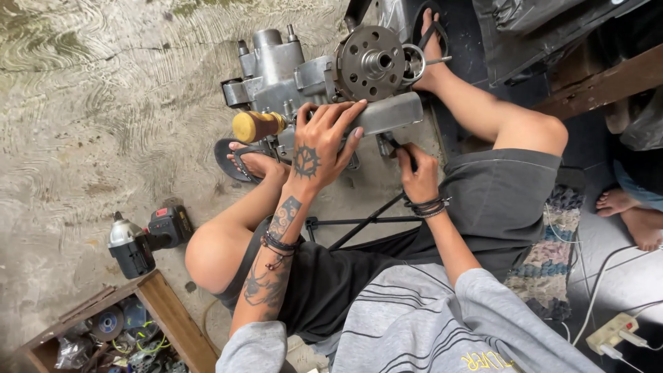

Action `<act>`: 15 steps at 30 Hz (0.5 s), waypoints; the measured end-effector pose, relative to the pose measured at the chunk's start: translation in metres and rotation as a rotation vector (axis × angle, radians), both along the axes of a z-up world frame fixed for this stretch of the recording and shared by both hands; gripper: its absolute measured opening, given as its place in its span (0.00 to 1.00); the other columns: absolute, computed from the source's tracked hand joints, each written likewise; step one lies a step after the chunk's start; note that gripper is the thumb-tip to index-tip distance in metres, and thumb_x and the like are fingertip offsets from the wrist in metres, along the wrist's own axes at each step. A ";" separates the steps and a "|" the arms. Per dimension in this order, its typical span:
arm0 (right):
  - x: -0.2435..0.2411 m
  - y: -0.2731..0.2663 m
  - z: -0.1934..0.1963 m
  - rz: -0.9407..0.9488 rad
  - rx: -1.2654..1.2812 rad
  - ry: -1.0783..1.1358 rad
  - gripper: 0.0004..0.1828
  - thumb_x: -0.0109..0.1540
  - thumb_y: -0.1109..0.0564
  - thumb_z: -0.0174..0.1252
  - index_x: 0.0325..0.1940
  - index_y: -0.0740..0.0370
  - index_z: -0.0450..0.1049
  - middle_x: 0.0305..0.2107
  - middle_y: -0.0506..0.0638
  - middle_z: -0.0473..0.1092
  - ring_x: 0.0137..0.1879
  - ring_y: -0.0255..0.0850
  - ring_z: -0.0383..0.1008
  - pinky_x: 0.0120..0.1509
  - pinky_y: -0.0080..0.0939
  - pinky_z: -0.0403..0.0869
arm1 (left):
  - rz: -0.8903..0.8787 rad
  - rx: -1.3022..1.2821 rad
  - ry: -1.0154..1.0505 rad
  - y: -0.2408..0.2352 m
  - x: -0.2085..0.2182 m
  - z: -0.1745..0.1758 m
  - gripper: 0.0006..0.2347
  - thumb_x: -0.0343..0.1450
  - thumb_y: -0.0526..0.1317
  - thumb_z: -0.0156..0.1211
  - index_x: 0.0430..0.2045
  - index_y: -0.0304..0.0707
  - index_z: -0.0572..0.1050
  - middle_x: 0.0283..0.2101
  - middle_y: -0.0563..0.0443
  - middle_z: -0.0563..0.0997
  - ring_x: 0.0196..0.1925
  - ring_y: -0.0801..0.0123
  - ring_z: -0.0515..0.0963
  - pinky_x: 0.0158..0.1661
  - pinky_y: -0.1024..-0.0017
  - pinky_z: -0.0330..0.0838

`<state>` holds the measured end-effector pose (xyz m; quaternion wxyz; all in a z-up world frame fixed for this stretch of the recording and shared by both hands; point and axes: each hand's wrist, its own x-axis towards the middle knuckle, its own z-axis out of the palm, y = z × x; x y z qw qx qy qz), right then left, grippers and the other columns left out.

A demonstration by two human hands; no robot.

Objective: Assembling and securing a metal bracket onto a motorcycle engine casing using hand tools.

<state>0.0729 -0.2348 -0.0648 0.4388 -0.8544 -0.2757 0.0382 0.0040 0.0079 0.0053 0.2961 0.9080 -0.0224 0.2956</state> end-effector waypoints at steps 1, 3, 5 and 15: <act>0.003 -0.006 -0.016 -0.046 0.035 0.017 0.18 0.75 0.55 0.48 0.34 0.58 0.79 0.18 0.52 0.72 0.25 0.47 0.73 0.29 0.41 0.72 | -0.008 -0.005 -0.003 0.001 0.000 0.001 0.16 0.81 0.48 0.42 0.59 0.45 0.73 0.45 0.48 0.80 0.49 0.62 0.80 0.57 0.57 0.62; 0.009 -0.016 -0.037 -0.097 0.072 0.036 0.21 0.76 0.55 0.45 0.35 0.59 0.79 0.16 0.51 0.70 0.23 0.41 0.71 0.29 0.38 0.71 | -0.022 -0.009 -0.003 0.003 0.000 0.004 0.16 0.81 0.48 0.43 0.59 0.45 0.73 0.45 0.47 0.80 0.49 0.61 0.80 0.57 0.57 0.62; 0.015 -0.029 -0.050 -0.113 0.113 0.047 0.23 0.77 0.54 0.43 0.34 0.60 0.78 0.15 0.53 0.67 0.23 0.42 0.68 0.30 0.40 0.69 | -0.026 -0.008 0.000 0.002 -0.001 0.006 0.17 0.81 0.49 0.42 0.58 0.44 0.74 0.45 0.47 0.80 0.50 0.61 0.81 0.57 0.57 0.62; -0.004 -0.010 -0.111 -0.099 0.311 0.358 0.29 0.77 0.47 0.35 0.30 0.61 0.72 0.15 0.48 0.61 0.22 0.35 0.62 0.30 0.36 0.64 | -0.025 -0.028 0.018 0.002 -0.002 0.018 0.17 0.81 0.47 0.42 0.58 0.40 0.74 0.46 0.43 0.80 0.49 0.58 0.81 0.58 0.55 0.62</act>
